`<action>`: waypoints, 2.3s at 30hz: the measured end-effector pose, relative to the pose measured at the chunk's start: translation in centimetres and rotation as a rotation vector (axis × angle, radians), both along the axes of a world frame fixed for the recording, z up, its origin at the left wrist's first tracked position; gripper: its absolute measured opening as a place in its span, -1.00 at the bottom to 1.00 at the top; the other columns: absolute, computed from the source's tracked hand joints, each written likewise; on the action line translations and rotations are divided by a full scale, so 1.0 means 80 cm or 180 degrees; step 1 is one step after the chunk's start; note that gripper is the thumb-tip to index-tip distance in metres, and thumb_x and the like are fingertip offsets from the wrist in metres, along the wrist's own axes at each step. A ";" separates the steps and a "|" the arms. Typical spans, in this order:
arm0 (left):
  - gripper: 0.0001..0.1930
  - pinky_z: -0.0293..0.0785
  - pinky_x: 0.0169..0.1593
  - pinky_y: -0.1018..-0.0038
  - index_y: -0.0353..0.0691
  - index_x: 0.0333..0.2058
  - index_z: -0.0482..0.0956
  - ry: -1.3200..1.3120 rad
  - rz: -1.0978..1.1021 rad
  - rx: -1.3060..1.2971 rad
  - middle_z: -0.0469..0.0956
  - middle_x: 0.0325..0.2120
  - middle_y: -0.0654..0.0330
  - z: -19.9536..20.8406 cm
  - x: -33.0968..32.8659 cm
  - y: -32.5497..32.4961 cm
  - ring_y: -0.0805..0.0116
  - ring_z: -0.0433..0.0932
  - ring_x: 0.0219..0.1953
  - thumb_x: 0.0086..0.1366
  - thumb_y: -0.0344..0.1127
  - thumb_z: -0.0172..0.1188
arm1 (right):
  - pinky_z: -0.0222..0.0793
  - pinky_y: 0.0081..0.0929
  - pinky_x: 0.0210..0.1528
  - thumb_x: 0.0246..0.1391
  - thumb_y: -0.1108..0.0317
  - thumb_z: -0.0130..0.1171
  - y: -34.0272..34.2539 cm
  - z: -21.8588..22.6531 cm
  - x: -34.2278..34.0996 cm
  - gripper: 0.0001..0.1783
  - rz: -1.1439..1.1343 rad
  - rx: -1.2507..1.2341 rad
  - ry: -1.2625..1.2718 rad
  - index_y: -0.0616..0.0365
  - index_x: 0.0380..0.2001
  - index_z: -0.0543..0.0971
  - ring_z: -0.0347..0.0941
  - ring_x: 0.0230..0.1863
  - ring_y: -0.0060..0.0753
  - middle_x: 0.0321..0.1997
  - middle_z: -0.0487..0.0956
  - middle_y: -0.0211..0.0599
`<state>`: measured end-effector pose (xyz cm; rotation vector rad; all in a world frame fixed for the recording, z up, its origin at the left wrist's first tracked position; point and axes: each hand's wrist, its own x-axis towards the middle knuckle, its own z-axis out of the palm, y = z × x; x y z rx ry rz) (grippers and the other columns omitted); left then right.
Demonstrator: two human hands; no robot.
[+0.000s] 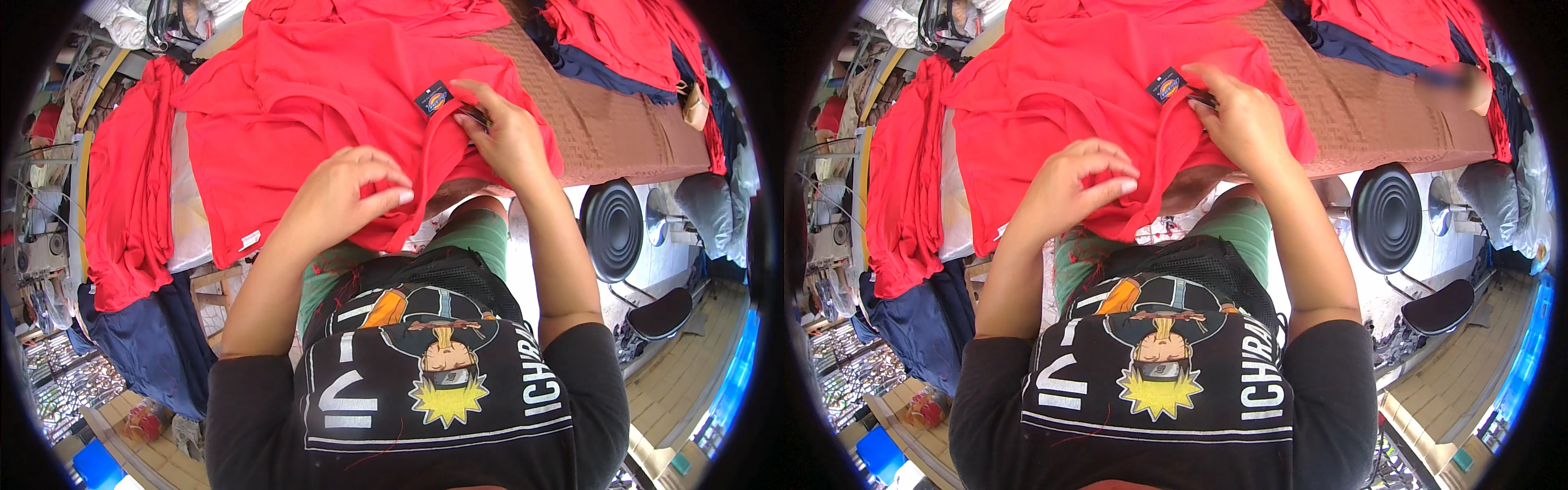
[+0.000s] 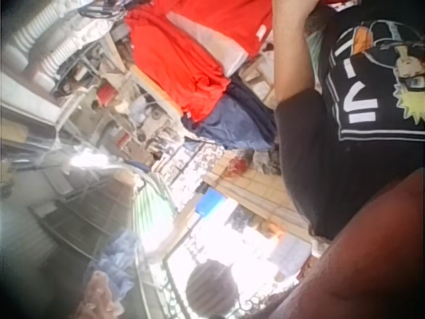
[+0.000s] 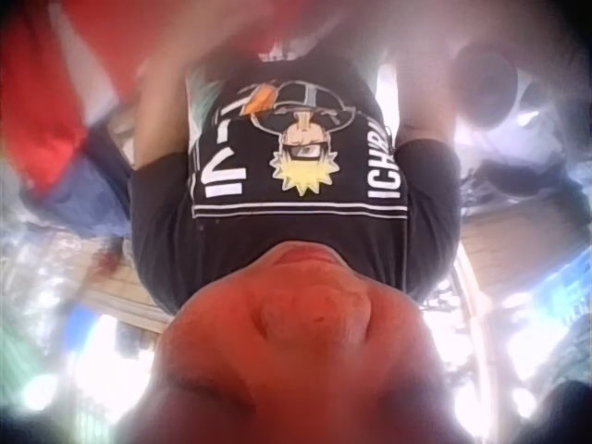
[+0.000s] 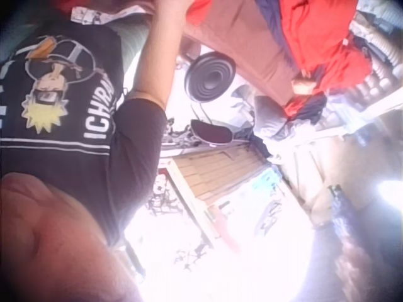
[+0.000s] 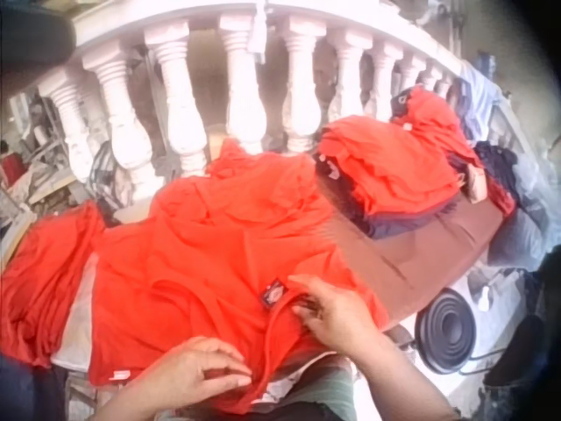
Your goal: The person uses shears to trim excess threads and labels from several red t-shirts on a work table, handling and stacking the shirts as each is finished.
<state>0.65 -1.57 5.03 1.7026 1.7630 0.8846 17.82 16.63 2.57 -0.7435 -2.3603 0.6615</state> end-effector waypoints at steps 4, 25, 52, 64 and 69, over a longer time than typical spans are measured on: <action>-0.86 0.43 0.03 0.46 -0.30 -0.27 0.56 -0.1050 0.0700 0.0243 0.57 -0.18 0.20 -0.016 0.012 0.045 0.41 0.54 -0.08 0.21 -0.41 0.27 | 0.47 -0.46 -0.31 0.02 0.43 0.27 0.008 -0.019 -0.011 -0.76 -0.0046 -0.0207 0.0414 0.10 -0.18 0.60 0.59 -0.35 -0.36 -0.36 0.62 -0.23; -0.84 0.45 -0.09 0.62 -0.34 -0.18 0.58 -0.1173 0.1370 0.0398 0.62 -0.29 0.22 -0.012 0.045 0.067 0.57 0.55 -0.21 0.28 -0.43 0.22 | 0.19 -0.85 -0.48 0.08 0.51 0.27 -0.045 0.007 -0.013 -0.88 -0.0122 -0.2203 0.2204 0.21 -0.27 0.63 0.28 -0.49 -0.89 -0.43 0.55 -0.60; -0.84 0.51 -0.07 0.54 -0.24 -0.20 0.61 -0.3565 0.1013 0.0268 0.60 -0.29 0.31 -0.009 0.031 0.050 0.57 0.55 -0.26 0.29 -0.32 0.24 | 0.43 -0.31 -0.39 0.02 0.42 0.22 -0.053 0.046 0.006 -0.84 0.0059 0.0709 0.0553 0.10 -0.27 0.54 0.53 -0.35 -0.14 -0.36 0.51 -0.28; -0.80 0.49 0.03 0.45 -0.18 -0.18 0.55 -0.4157 0.0881 0.0085 0.59 -0.24 0.24 -0.011 0.020 0.048 0.46 0.57 -0.18 0.29 -0.24 0.23 | 0.44 -0.31 -0.40 -0.01 0.42 0.24 -0.069 0.056 0.012 -0.85 0.0212 0.0668 0.0430 0.12 -0.31 0.56 0.53 -0.37 -0.15 -0.31 0.50 -0.30; -0.81 0.49 0.03 0.44 -0.18 -0.19 0.55 -0.4182 0.0701 0.0064 0.59 -0.23 0.25 -0.010 0.019 0.048 0.45 0.57 -0.16 0.30 -0.24 0.23 | 0.44 -0.29 -0.39 -0.03 0.41 0.24 -0.070 0.052 0.013 -0.82 0.0265 0.0823 0.0257 0.15 -0.30 0.56 0.53 -0.38 -0.14 -0.24 0.48 -0.28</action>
